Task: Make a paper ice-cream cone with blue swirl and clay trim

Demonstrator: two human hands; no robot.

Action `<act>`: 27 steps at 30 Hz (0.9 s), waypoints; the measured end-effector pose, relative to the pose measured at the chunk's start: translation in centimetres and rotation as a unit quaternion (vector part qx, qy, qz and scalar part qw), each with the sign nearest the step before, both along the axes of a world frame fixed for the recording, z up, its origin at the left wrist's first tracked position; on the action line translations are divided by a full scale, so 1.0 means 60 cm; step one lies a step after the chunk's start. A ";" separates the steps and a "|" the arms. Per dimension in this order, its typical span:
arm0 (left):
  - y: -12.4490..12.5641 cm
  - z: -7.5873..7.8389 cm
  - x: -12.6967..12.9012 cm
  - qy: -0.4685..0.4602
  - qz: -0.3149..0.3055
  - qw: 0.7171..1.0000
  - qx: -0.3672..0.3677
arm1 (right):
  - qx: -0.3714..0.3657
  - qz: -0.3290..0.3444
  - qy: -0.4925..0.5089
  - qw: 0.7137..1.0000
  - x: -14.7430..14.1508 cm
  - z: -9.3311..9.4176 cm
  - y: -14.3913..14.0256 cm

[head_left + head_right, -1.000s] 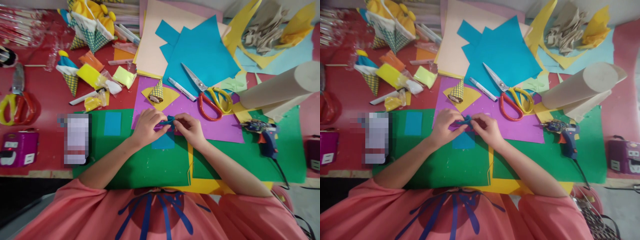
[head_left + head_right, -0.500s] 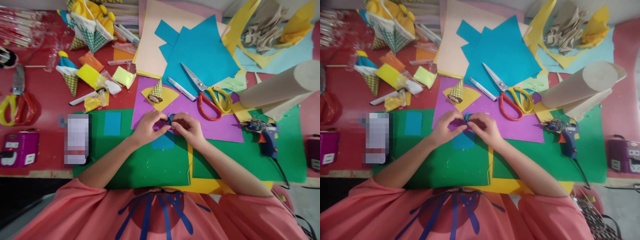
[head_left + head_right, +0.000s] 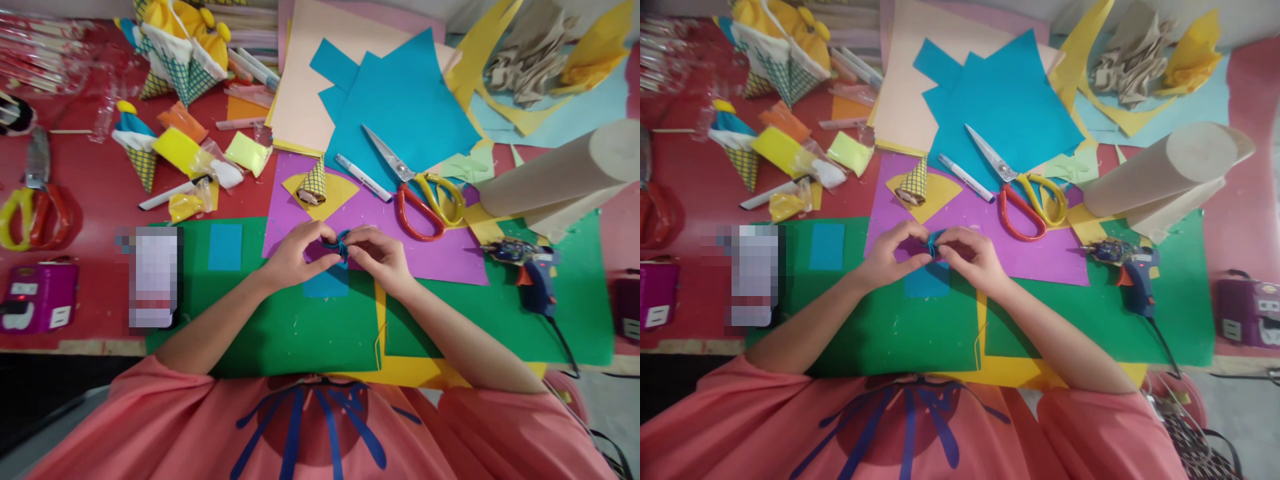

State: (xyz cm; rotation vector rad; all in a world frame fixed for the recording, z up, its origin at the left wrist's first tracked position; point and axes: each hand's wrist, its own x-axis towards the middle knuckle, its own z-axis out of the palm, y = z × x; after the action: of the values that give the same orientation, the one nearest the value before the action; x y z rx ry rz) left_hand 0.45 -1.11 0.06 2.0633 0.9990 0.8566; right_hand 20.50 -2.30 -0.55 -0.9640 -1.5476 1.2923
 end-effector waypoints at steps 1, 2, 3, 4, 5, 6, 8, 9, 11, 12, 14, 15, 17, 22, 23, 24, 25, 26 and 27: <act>0.000 0.000 -0.001 -0.007 -0.007 1.000 -0.002 | -0.002 0.001 0.006 1.000 0.000 0.000 0.000; 0.001 0.000 -0.002 -0.013 -0.013 1.000 -0.005 | -0.004 0.003 0.012 1.000 0.001 0.000 0.000; 0.001 0.000 -0.002 -0.017 -0.018 1.000 -0.010 | -0.006 0.005 0.016 1.000 0.001 -0.001 -0.001; 0.001 0.000 -0.003 -0.019 -0.022 0.999 -0.014 | -0.010 0.006 0.018 1.000 0.002 -0.001 -0.001; 0.001 0.000 -0.003 -0.018 -0.024 0.999 -0.019 | -0.014 0.006 0.017 1.000 0.002 -0.001 -0.001; 0.001 0.000 -0.004 -0.017 -0.025 0.999 -0.024 | -0.018 0.006 0.015 1.000 0.002 -0.001 -0.001; 0.001 0.000 -0.004 -0.015 -0.026 0.999 -0.027 | -0.022 0.005 0.010 1.000 0.002 -0.001 -0.001; 0.001 0.001 -0.004 -0.015 -0.026 0.999 -0.028 | -0.022 0.004 0.007 1.000 0.002 -0.001 -0.001; 0.001 0.002 -0.005 -0.013 -0.027 0.999 -0.028 | -0.020 0.003 0.000 1.000 0.003 -0.001 0.000; 0.001 0.002 -0.005 -0.013 -0.028 0.999 -0.027 | -0.019 0.002 -0.005 1.000 0.003 -0.001 0.000; 0.001 0.001 -0.004 -0.010 -0.028 0.999 -0.024 | -0.018 0.000 -0.015 1.000 0.003 -0.001 -0.001; 0.001 0.000 -0.004 -0.008 -0.027 0.999 -0.017 | -0.017 0.000 -0.020 1.000 0.003 -0.001 -0.002; 0.001 -0.003 -0.003 -0.003 -0.022 1.000 0.006 | -0.015 0.004 -0.028 0.999 0.003 -0.001 -0.004; 0.000 -0.008 0.000 -0.003 -0.015 0.998 0.057 | -0.015 0.029 -0.041 0.999 0.002 0.000 -0.008; 0.000 -0.008 0.000 -0.004 -0.015 0.998 0.055 | -0.016 0.031 -0.044 0.998 0.002 0.001 -0.008; -0.001 -0.008 0.000 -0.003 -0.015 0.999 0.050 | -0.018 0.032 -0.047 0.998 0.001 0.001 -0.008; -0.001 -0.007 0.000 -0.002 -0.015 0.999 0.040 | -0.020 0.032 -0.047 0.998 0.001 0.001 -0.008; -0.002 -0.006 -0.001 -0.001 -0.014 0.999 0.030 | -0.021 0.033 -0.046 0.998 0.001 0.001 -0.008; -0.003 -0.005 -0.001 -0.001 -0.014 1.000 0.022 | -0.021 0.033 -0.045 0.998 0.001 0.002 -0.007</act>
State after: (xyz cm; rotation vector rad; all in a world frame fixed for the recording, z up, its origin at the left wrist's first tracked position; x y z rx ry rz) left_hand 0.37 -1.27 -0.24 2.1088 0.9563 0.8738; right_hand 20.57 -2.74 -0.45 -1.0160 -1.6398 1.3482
